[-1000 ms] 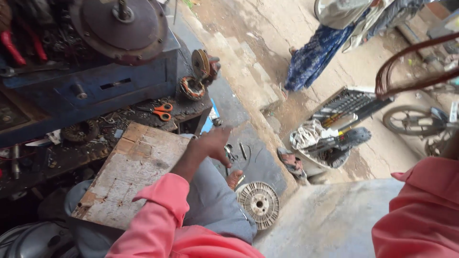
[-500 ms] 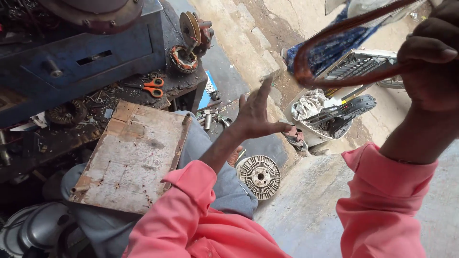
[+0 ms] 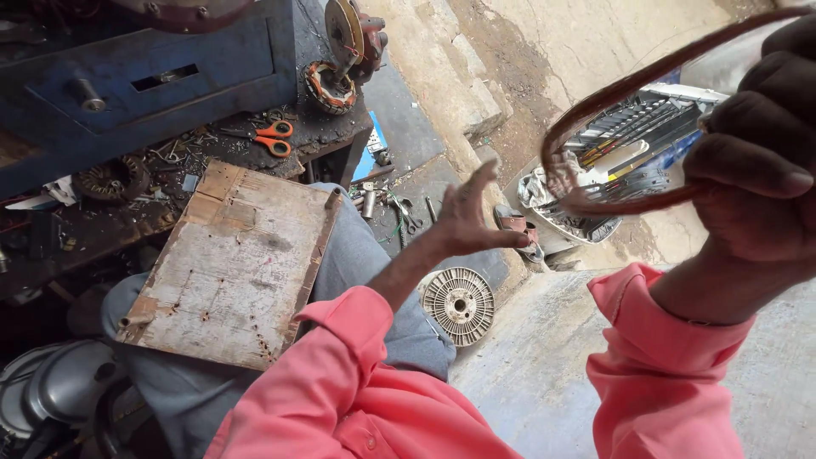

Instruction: The person is preparing and winding copper wire into a coil shape for a motor or fan component.

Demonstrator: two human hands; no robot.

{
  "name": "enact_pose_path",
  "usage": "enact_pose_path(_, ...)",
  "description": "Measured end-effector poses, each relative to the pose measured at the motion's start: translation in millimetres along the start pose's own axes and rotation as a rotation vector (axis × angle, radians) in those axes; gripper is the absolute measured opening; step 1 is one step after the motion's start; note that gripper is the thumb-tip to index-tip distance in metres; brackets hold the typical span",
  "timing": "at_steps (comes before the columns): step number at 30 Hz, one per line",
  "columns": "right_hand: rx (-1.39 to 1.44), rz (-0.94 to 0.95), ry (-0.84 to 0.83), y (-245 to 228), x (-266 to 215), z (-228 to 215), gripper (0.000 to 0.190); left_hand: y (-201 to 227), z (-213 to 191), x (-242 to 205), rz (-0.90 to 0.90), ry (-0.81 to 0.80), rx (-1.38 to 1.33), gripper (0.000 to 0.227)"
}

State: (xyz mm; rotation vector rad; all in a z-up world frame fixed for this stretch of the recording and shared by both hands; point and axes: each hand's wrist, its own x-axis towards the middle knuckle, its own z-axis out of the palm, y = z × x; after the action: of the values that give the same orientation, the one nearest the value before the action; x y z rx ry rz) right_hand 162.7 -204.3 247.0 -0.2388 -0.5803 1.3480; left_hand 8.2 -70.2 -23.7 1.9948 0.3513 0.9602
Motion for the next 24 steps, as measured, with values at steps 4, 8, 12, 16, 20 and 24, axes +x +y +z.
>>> enact_pose_path(4, 0.006, -0.05, 0.011, 6.5, -17.0, 6.9, 0.021, -10.3, 19.0, -2.1, -0.265, -0.395, -0.748, 0.086)
enact_pose_path(8, 0.004, 0.064, -0.001, 23.7, -39.4, 7.5, 0.019, -35.4, -9.9, 4.2, -0.582, -0.345, -0.745, 0.036)
enact_pose_path(12, -0.022, 0.202, -0.037, 45.1, -54.8, 11.1, 0.018, -67.1, -86.3, 51.9, -0.765, 0.098, -0.811, 0.022)
enact_pose_path(16, -0.044, 0.293, -0.053, 63.2, -53.9, 0.8, 0.018, -34.0, -181.4, 76.4, -0.612, 0.219, -0.891, 0.02)
enact_pose_path(20, -0.037, 0.36, 0.032, 80.2, -52.4, -37.2, 0.021, 26.2, -248.3, 69.1, -0.406, 0.22, -0.813, 0.019)
enact_pose_path(24, -0.086, 0.314, 0.132, 83.5, -54.9, -83.7, 0.025, 17.1, -264.6, 54.6, -0.289, 0.156, -0.904, 0.019)
